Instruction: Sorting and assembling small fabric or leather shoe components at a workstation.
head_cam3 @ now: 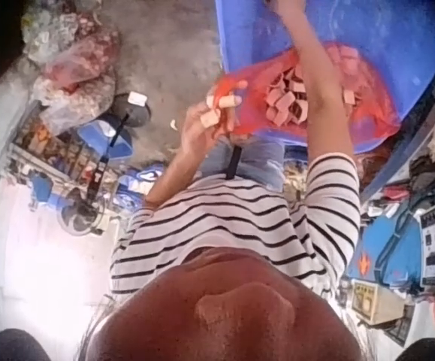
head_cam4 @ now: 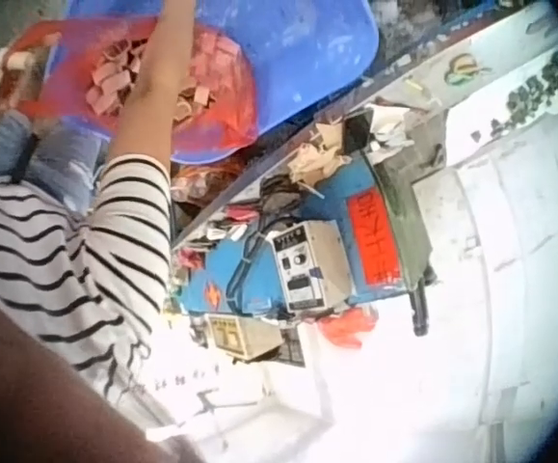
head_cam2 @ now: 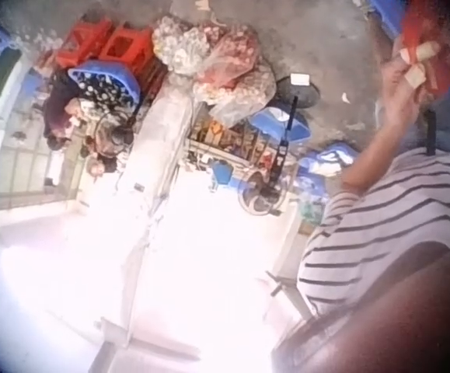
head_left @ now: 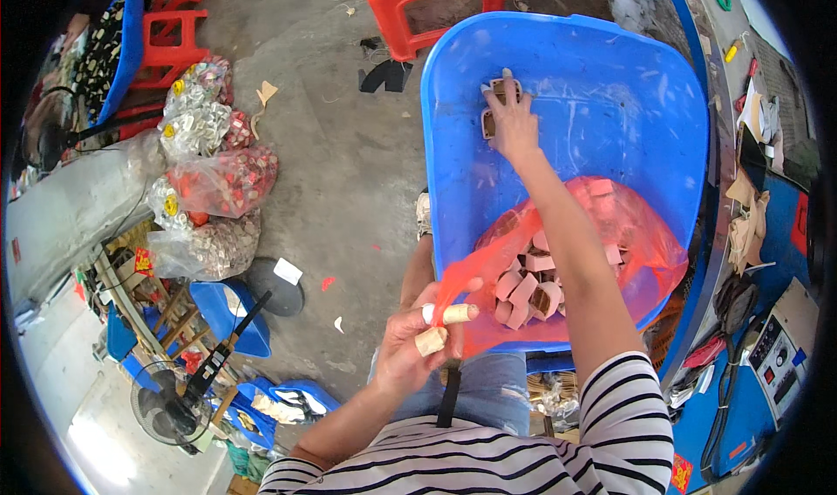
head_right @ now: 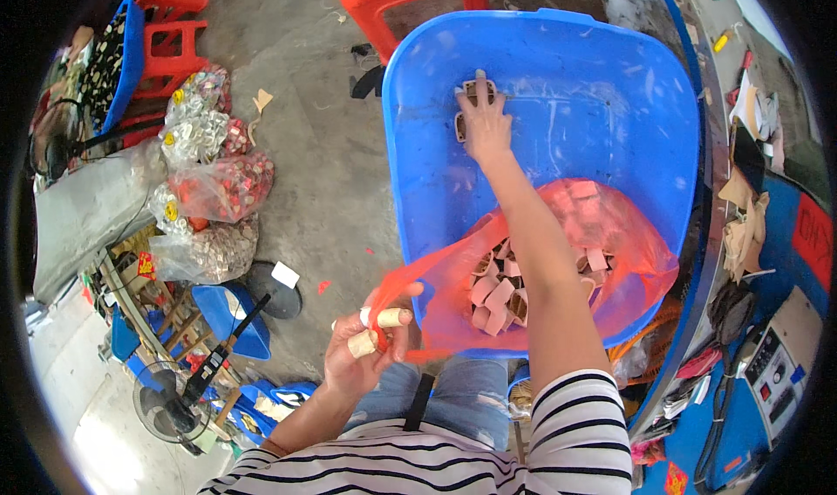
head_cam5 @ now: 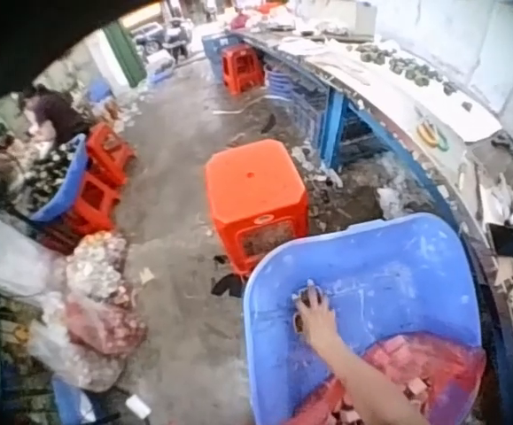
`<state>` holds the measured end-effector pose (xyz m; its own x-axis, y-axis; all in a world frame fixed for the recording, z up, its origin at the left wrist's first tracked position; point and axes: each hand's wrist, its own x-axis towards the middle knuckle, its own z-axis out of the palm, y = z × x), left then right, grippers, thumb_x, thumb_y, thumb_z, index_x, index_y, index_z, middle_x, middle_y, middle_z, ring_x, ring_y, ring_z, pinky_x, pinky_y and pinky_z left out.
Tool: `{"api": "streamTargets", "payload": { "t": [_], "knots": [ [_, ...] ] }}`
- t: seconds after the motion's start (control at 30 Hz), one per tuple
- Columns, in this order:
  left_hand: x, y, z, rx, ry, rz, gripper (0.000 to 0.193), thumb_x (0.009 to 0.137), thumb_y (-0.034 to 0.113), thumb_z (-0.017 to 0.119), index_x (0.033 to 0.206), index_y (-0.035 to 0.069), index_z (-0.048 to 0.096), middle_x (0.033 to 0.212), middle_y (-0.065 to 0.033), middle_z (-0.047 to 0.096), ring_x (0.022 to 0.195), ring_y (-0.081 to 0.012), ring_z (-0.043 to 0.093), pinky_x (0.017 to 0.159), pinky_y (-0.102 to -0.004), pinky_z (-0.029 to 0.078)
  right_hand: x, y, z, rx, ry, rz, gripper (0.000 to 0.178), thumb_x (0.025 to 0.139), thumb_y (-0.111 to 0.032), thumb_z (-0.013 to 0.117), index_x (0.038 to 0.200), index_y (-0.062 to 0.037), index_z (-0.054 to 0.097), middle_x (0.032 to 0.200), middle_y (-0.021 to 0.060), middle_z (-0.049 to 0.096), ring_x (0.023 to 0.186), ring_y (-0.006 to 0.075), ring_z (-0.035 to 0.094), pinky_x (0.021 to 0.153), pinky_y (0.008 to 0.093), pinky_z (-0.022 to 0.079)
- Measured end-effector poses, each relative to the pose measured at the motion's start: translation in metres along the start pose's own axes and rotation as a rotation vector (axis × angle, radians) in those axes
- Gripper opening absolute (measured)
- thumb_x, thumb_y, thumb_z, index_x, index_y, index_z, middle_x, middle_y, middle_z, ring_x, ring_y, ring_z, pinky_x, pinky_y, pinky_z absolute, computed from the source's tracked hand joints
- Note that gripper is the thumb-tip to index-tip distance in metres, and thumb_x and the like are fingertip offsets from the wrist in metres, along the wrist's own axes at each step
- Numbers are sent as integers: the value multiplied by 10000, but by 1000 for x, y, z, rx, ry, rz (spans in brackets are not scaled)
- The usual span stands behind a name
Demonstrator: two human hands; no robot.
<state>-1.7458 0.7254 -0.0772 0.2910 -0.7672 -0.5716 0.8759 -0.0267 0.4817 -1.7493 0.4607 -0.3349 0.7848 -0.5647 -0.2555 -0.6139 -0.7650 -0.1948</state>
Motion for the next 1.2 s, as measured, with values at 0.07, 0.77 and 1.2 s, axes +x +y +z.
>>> {"api": "streamTargets", "payload": {
  "t": [0.07,0.77,1.2],
  "knots": [
    [-3,-2,3,4,-17,17,319,867,123,559,1134,-39,619,1373,-182,433,689,-95,558,464,-176,349,0,7,1,16,25,20,835,492,-178,872,1251,-217,524,1442,176,278,1210,457,417,927,496,493],
    [-56,-20,85,654,45,190,213,837,103,579,1003,-3,661,1379,-124,402,1207,-188,453,1003,-340,374,-370,214,-112,-368,247,662,470,720,-165,700,1164,-81,571,1190,158,570,1029,317,585,916,562,398],
    [-37,-6,216,528,-534,288,369,756,228,678,1054,26,604,1274,-173,475,1299,-340,376,1084,-471,259,-415,180,-334,1112,849,573,170,975,-163,492,987,-16,578,663,-32,508,542,45,447,496,199,346]
  ]
}}
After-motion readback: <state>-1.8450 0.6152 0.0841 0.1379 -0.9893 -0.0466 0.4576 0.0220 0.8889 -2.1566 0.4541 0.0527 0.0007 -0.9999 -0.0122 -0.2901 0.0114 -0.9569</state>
